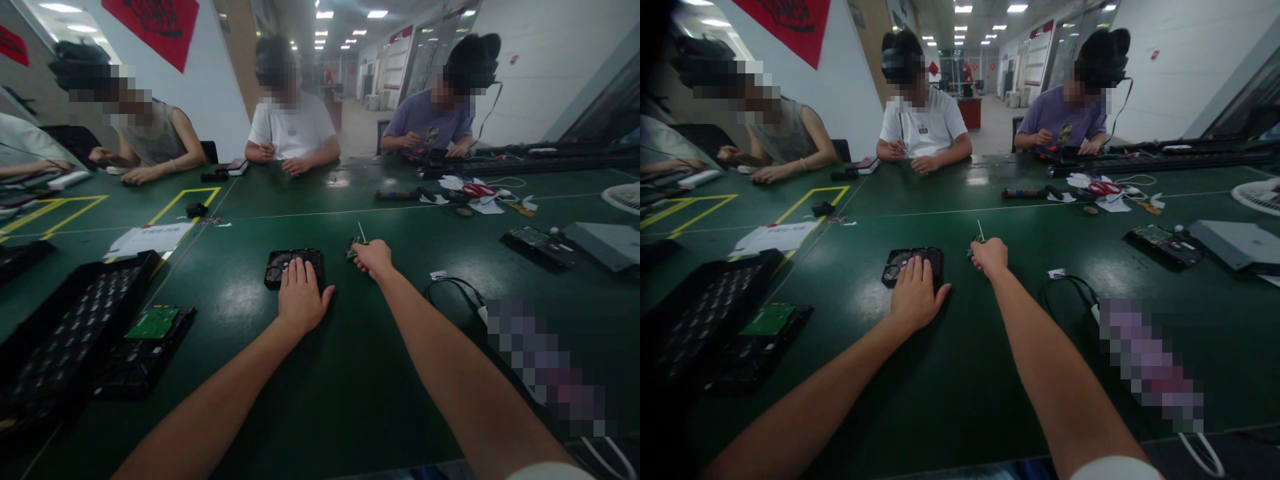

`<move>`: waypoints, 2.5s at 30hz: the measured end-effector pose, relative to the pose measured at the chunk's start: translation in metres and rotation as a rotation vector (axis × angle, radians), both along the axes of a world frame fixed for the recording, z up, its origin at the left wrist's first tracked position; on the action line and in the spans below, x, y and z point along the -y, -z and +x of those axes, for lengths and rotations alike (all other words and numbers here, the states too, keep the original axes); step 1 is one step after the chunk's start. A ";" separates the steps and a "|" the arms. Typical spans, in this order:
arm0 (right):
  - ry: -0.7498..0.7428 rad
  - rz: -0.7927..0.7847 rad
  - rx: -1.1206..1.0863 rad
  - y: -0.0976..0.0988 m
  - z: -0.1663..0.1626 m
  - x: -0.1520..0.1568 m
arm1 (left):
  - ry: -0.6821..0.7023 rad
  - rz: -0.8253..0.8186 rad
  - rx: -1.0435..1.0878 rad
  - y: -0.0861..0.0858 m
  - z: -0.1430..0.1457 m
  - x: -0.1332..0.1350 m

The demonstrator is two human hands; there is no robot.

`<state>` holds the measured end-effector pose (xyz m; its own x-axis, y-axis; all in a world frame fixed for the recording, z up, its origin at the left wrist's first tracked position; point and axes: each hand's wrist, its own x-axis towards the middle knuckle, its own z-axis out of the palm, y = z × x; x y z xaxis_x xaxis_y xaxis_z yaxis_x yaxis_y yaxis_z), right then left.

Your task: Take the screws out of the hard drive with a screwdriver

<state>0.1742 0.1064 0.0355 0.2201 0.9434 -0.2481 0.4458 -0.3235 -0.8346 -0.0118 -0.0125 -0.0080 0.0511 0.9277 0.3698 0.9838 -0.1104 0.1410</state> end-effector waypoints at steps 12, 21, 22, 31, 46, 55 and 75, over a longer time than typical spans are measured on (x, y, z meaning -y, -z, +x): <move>0.018 0.071 -0.161 0.006 0.050 0.027 | 0.047 -0.044 -0.007 0.000 0.010 -0.001; 0.190 0.448 -0.485 0.027 0.048 0.039 | 0.046 -0.146 -0.022 -0.014 0.054 0.003; 0.172 0.466 -0.488 0.030 0.047 0.040 | 0.038 -0.150 -0.018 -0.015 0.057 0.003; -0.126 0.361 -0.647 0.030 0.028 0.062 | 0.345 0.137 0.288 -0.009 0.034 0.005; -0.365 0.274 -0.630 0.023 0.021 0.072 | 0.350 0.089 0.870 -0.014 0.033 -0.002; -0.208 0.283 -0.723 0.029 0.025 0.063 | 0.122 0.232 0.579 -0.013 0.020 -0.011; -0.271 0.318 -0.646 0.031 0.029 0.057 | 0.318 -0.011 0.429 0.008 -0.032 -0.048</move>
<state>0.2036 0.0499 0.0045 -0.1250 0.9912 0.0433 -0.1325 0.0266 -0.9908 -0.0434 0.0351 -0.0158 0.1770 0.8950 0.4095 0.7557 -0.3902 0.5261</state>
